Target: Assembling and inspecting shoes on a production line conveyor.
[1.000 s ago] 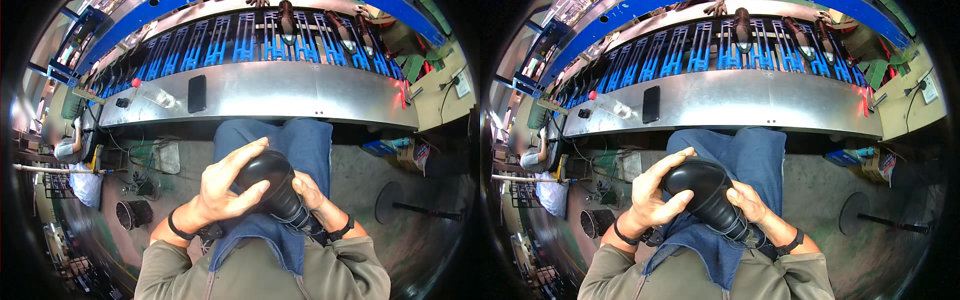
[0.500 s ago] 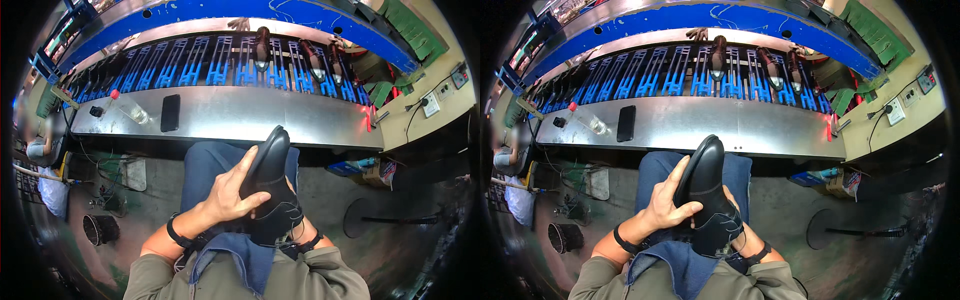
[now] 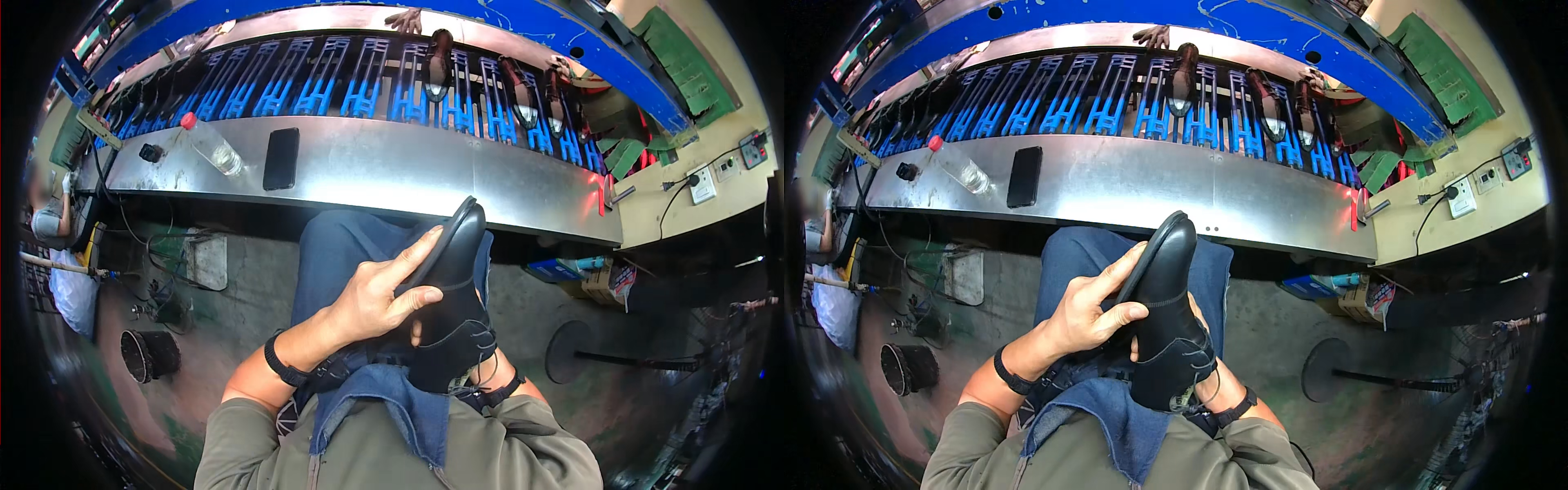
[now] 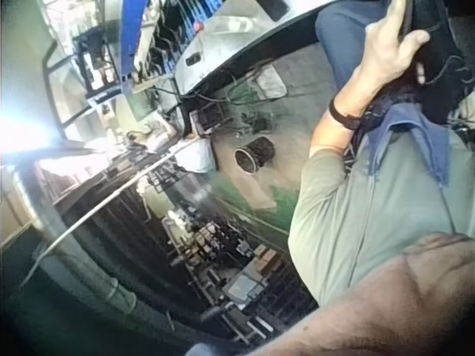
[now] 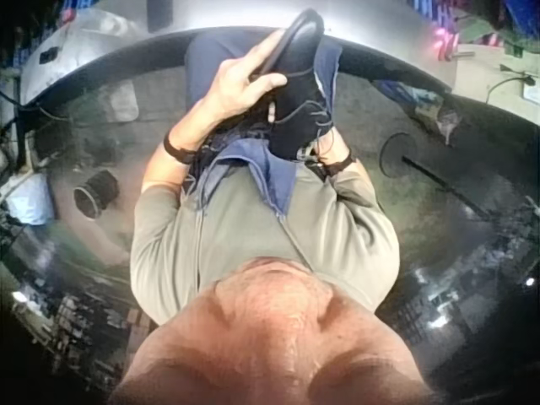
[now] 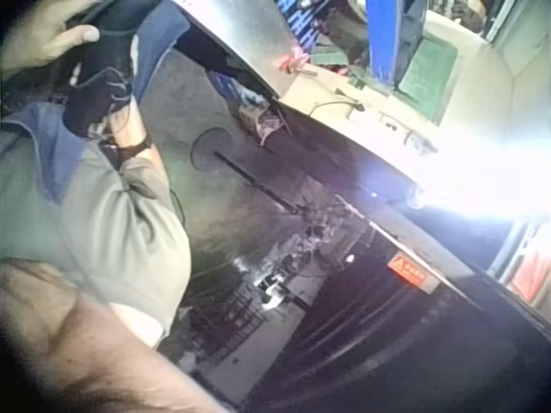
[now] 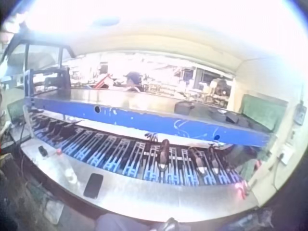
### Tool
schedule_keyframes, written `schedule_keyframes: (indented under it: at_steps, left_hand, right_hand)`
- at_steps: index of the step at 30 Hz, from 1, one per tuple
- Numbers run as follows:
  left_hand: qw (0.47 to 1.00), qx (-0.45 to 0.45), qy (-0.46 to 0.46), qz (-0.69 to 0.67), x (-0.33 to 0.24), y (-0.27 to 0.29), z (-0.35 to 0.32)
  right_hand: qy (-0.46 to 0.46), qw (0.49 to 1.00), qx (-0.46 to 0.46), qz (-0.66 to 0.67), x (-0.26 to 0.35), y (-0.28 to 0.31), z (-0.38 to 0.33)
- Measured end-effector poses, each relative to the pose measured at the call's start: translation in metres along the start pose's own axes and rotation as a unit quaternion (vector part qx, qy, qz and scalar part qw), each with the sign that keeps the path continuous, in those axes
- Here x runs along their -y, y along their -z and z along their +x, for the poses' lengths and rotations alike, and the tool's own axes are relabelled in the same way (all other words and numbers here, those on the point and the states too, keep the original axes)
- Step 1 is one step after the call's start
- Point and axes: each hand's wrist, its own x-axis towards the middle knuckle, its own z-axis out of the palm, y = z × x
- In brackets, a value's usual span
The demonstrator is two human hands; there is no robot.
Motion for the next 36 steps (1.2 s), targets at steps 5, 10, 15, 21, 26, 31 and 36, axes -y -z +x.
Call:
schedule_keyframes:
  at_steps: [5,10,15,21,26,31,36]
  left_hand:
    - [0.996,0.0,0.084,0.009,-0.02,0.007,-0.007]
    - [0.973,-0.164,0.125,-0.102,-0.027,-0.001,-0.005]
    - [0.847,-0.18,0.218,-0.45,0.019,0.042,-0.018]
    - [0.781,-0.163,0.259,-0.545,0.034,0.04,-0.043]
    - [0.836,-0.118,0.247,-0.475,0.037,0.039,-0.041]
    - [0.787,-0.107,0.257,-0.55,0.044,0.031,-0.045]
    - [0.729,-0.107,0.251,-0.627,0.052,0.022,-0.049]
  right_hand:
    - [0.014,0.995,-0.083,-0.044,0.007,-0.027,0.005]
    - [0.034,0.99,-0.137,-0.011,-0.004,-0.032,0.023]
    - [0.143,0.784,-0.083,-0.599,0.016,-0.069,0.024]
    - [0.181,0.753,0.014,-0.633,0.049,-0.047,0.065]
    - [0.193,0.779,0.119,-0.585,0.058,-0.052,0.087]
    - [0.251,0.819,0.123,-0.501,0.05,-0.038,0.091]
    - [0.255,0.776,0.129,-0.563,0.062,-0.05,0.082]
